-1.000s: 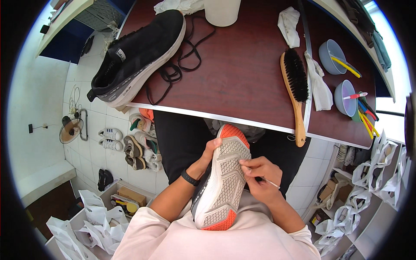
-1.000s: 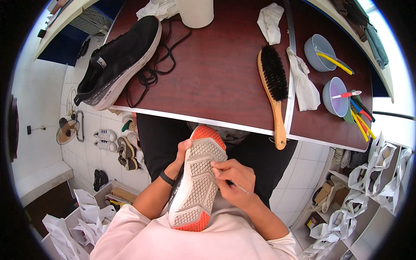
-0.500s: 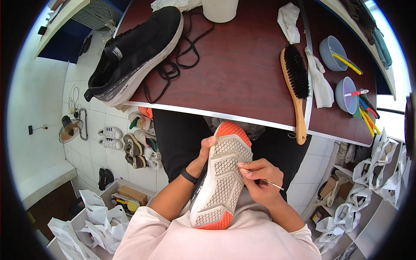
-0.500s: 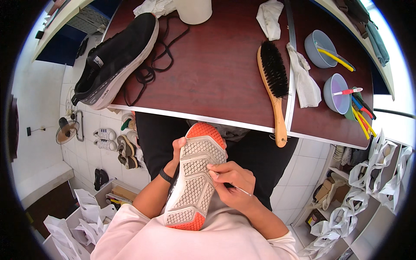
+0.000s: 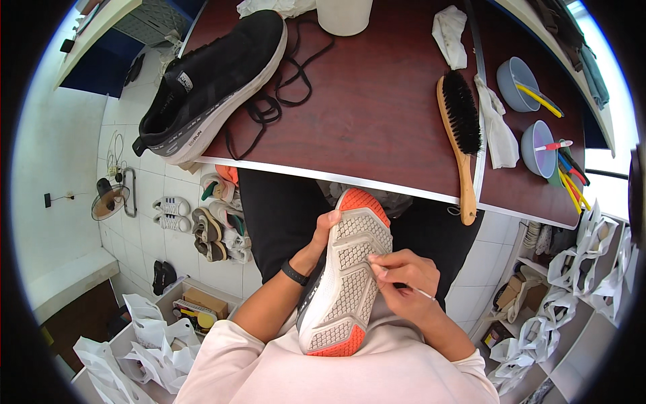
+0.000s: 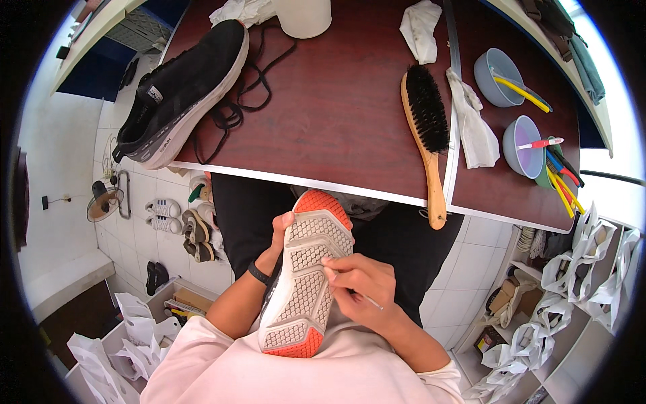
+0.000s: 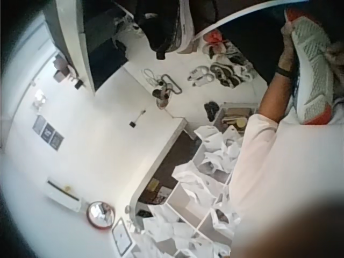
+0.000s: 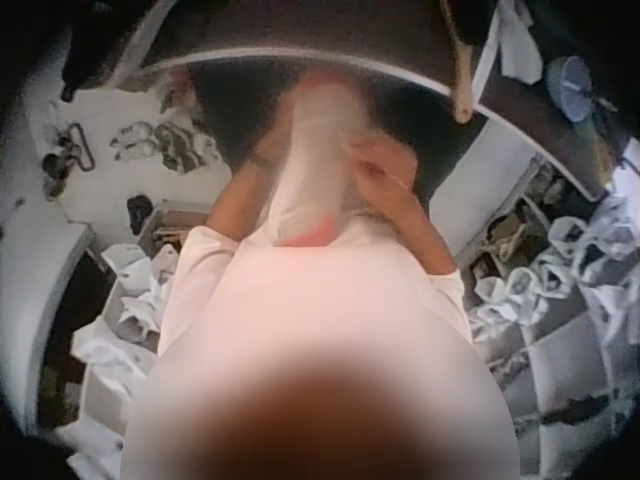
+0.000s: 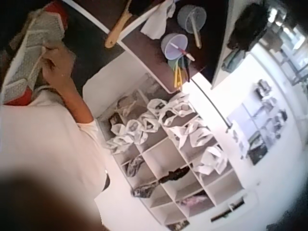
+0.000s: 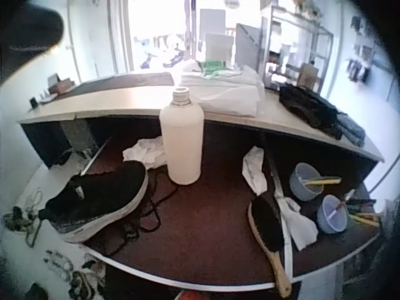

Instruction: Repairing the sole of a sneaker using a small tool and a brush at a repair bench.

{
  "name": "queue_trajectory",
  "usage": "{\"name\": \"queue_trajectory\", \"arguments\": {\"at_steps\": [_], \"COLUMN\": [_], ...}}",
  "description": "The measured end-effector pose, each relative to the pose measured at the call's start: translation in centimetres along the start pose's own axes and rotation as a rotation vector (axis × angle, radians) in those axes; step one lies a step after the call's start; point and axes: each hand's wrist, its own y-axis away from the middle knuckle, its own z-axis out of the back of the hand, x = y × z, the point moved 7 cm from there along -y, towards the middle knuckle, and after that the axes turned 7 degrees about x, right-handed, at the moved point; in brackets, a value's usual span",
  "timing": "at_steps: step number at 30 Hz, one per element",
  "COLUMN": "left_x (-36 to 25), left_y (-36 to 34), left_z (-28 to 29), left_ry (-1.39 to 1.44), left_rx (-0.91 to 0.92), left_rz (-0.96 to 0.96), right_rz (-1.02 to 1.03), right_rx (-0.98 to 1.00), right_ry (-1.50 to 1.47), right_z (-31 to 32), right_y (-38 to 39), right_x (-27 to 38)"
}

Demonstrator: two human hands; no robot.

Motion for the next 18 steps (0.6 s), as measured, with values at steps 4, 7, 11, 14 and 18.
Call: {"name": "queue_trajectory", "arguments": {"at_steps": [4, 7, 11, 14, 18], "left_x": [0.2, -0.1, 0.0, -0.3, 0.0], "left_y": [-0.2, -0.1, -0.1, -0.2, -0.3], "left_z": [0.1, -0.2, 0.5, 0.0, 0.4], "left_ry": [0.004, 0.020, 0.009, 0.012, 0.047], "left_rx": [0.030, 0.043, -0.016, -0.018, -0.004], "left_rz": [-0.006, -0.024, -0.015, -0.001, -0.021], "right_rz": [-0.010, 0.013, -0.056, -0.010, 0.011], "right_rx": [-0.034, -0.021, -0.077, -0.049, -0.040], "right_ry": [0.019, -0.038, -0.033, -0.070, -0.036], "right_z": [0.1, -0.2, 0.5, 0.5, 0.0], "right_y": [-0.2, -0.3, 0.1, -0.1, -0.4], "right_x": [0.0, 0.3, -0.9, -0.4, -0.3]}}
